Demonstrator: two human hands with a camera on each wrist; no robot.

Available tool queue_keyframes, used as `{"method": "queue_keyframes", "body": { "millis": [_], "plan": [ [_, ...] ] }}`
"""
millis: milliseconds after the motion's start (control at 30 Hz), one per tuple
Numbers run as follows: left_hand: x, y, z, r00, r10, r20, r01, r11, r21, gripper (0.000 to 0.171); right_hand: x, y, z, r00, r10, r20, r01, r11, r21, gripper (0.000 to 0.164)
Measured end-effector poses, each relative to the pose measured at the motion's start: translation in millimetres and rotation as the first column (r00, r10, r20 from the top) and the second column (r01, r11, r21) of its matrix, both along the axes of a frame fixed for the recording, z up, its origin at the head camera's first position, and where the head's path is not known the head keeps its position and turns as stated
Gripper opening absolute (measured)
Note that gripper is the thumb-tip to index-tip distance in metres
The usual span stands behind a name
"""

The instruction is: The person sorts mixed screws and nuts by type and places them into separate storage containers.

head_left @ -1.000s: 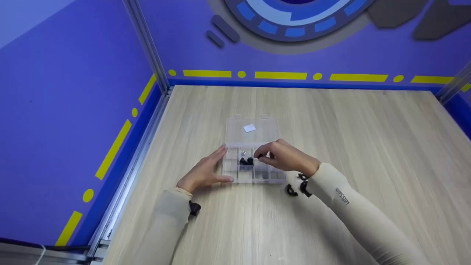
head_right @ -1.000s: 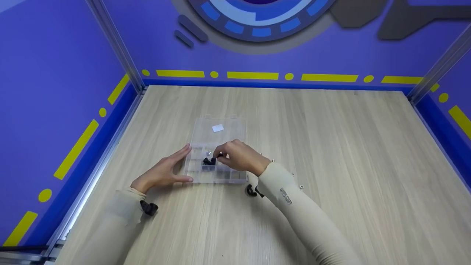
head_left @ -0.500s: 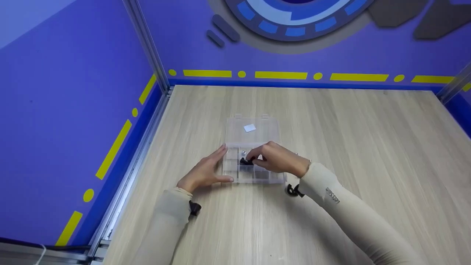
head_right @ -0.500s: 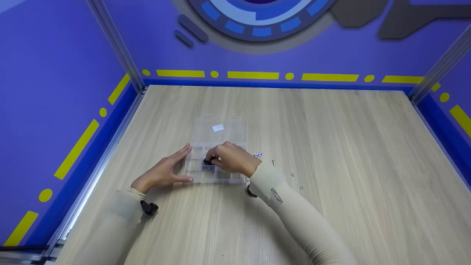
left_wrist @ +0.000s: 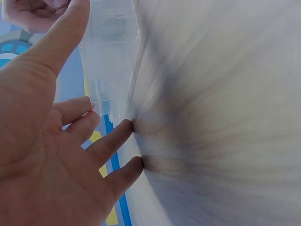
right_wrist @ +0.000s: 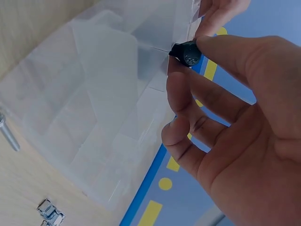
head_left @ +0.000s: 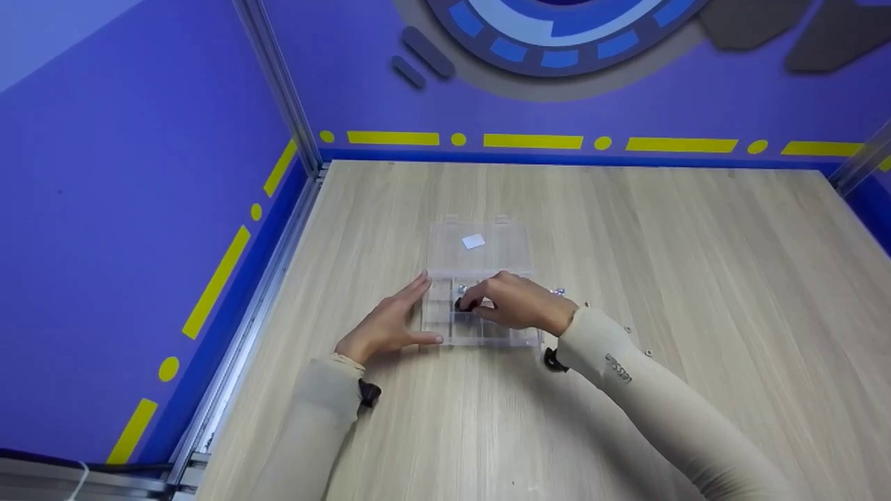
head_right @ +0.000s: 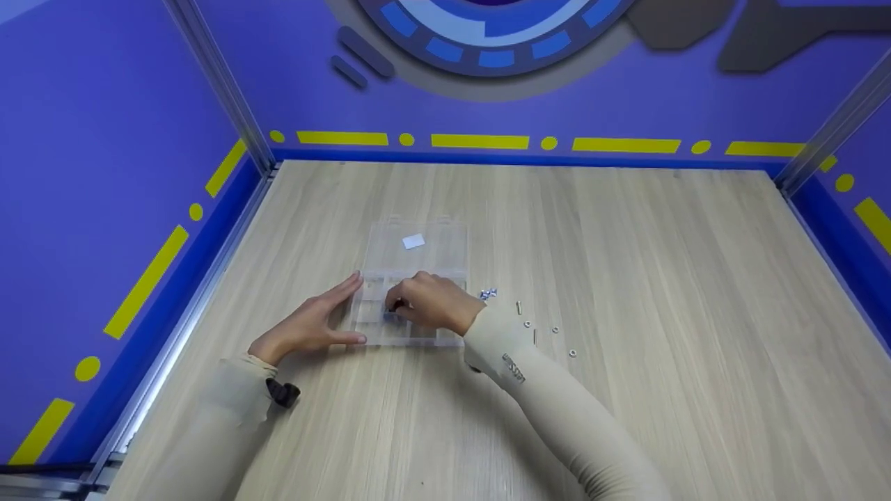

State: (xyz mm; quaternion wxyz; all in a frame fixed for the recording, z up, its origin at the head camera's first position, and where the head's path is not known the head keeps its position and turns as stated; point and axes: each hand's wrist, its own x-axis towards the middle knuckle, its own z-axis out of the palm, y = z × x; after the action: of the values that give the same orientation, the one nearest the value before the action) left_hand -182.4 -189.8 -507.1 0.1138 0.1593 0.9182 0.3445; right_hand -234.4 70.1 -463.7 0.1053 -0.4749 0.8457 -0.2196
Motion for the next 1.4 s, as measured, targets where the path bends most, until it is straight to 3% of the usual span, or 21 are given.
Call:
{"method": "queue_keyframes", "body": {
  "millis": [667,1067,1400],
  "plan": [
    [0.0,-1.9,-0.7,1.0,-0.011,0.005,0.011,1.0,0.016,0.107,-0.6,-4.2,-4.6,0.999,0.028,-0.022,-0.028,0.999,0.024,0.015],
    [0.1,-1.7,-1.0,1.0,-0.016,-0.01,0.016,1.0,0.01,0.108,-0.3,-1.7,-5.9,1.0,0.016,0.011,-0.016,0.998,0.06,0.019],
    [0.4,-1.8,-0.8,1.0,-0.022,-0.021,0.022,1.0,0.021,0.107,1.7,5.3,-5.7,0.999,-0.014,-0.041,0.013,1.0,-0.012,0.017]
  ]
}}
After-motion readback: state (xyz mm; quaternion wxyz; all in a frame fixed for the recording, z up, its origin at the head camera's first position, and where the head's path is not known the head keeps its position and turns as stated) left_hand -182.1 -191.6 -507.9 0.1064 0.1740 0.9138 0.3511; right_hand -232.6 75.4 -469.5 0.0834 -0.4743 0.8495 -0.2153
